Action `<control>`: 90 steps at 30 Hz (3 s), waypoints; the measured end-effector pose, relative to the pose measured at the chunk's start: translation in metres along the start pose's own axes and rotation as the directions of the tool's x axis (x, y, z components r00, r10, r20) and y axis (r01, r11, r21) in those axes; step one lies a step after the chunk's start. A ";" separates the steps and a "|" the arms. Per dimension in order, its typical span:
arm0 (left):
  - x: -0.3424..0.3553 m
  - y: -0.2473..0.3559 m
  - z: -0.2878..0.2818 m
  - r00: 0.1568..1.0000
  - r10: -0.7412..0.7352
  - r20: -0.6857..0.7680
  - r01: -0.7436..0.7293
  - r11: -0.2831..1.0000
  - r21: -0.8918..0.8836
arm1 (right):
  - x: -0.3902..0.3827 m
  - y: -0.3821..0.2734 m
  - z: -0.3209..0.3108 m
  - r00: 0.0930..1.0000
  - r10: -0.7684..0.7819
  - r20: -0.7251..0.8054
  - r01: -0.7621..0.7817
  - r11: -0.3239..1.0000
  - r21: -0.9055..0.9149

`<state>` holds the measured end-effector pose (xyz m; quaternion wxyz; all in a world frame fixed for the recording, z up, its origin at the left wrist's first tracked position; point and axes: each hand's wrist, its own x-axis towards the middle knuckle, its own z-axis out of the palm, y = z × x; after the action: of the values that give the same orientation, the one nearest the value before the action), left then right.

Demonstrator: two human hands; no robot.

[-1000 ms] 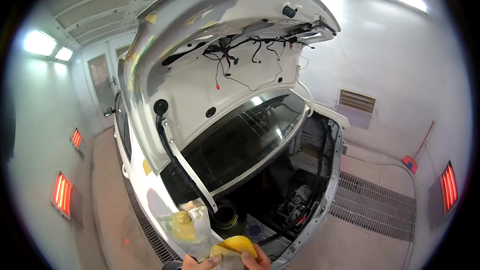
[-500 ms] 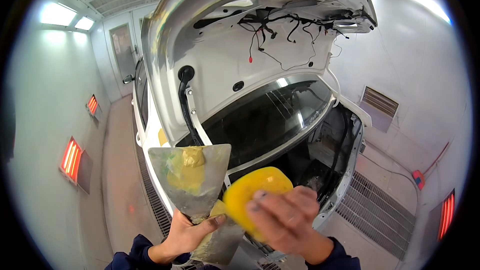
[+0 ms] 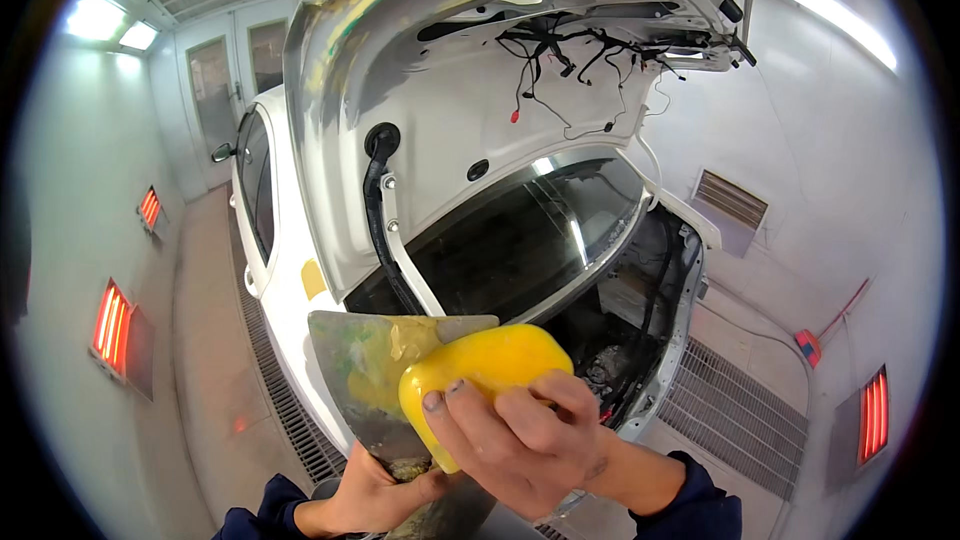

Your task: The person applies yellow body filler to the rear quarter panel and trunk lid of a white car using a putty knife and a yellow sponge. The person spreads the filler across the exterior and interior surfaces of the trunk lid and the rear panel.

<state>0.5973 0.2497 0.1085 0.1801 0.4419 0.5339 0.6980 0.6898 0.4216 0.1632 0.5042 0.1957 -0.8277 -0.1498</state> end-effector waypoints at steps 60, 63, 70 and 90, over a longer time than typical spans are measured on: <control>-0.022 -0.005 -0.123 0.827 -0.562 -0.004 0.561 0.827 -0.047 | 0.179 0.163 -0.002 0.833 -0.515 -0.202 0.185 0.603 -0.776; -0.016 -0.003 -0.121 0.812 -0.584 0.006 0.584 0.811 -0.042 | 0.180 0.166 -0.007 0.851 -0.478 -0.217 0.153 0.621 -0.769; -0.023 -0.002 -0.123 0.756 -0.654 -0.030 0.653 0.756 -0.042 | 0.173 0.108 0.000 0.983 0.048 -0.180 -0.134 0.853 -0.505; -0.053 -0.012 -0.162 0.683 -0.717 -0.137 0.704 0.697 -0.135 | 0.215 0.109 0.117 0.876 -0.362 -0.319 0.019 0.686 -0.727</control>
<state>0.4926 0.1205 0.0692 0.4033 0.1290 0.6522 0.6288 0.4771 0.4212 0.3268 0.6938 0.1042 -0.5453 -0.4588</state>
